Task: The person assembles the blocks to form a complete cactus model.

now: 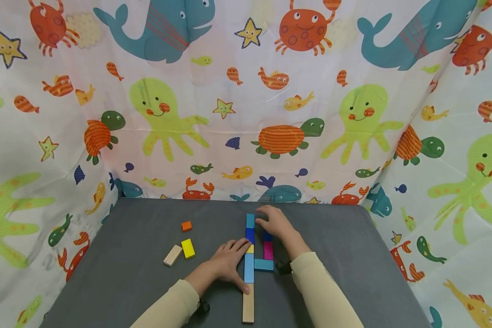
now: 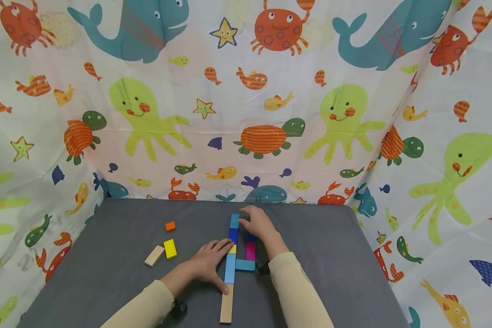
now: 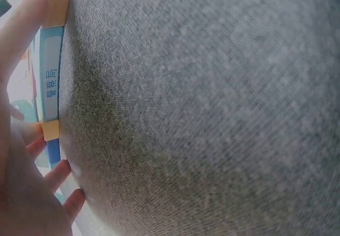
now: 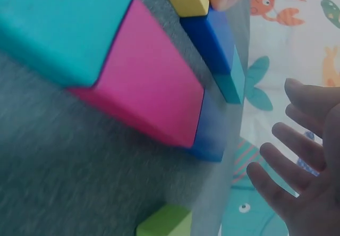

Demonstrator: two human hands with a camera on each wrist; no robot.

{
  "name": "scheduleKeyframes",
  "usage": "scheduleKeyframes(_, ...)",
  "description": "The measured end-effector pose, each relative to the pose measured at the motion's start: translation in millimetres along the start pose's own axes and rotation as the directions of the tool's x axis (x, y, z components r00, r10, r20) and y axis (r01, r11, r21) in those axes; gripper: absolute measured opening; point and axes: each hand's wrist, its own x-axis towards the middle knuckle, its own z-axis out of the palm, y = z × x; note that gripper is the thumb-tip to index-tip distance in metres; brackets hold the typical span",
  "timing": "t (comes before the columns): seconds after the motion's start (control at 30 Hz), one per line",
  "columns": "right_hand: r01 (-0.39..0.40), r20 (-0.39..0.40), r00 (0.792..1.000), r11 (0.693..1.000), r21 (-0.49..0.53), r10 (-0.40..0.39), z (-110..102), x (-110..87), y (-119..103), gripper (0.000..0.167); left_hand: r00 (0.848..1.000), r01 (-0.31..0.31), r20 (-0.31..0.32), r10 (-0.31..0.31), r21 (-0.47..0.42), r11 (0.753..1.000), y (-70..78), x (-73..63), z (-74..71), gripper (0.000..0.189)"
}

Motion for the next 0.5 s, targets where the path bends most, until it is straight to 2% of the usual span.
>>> scheduleKeyframes(0.5, -0.028, -0.082, 0.996, 1.0, 0.005, 0.028, -11.5, -37.7, 6.7, 0.045, 1.0, 0.002, -0.005, -0.002, -0.004, 1.0, 2.8, -2.7, -0.4, 0.137)
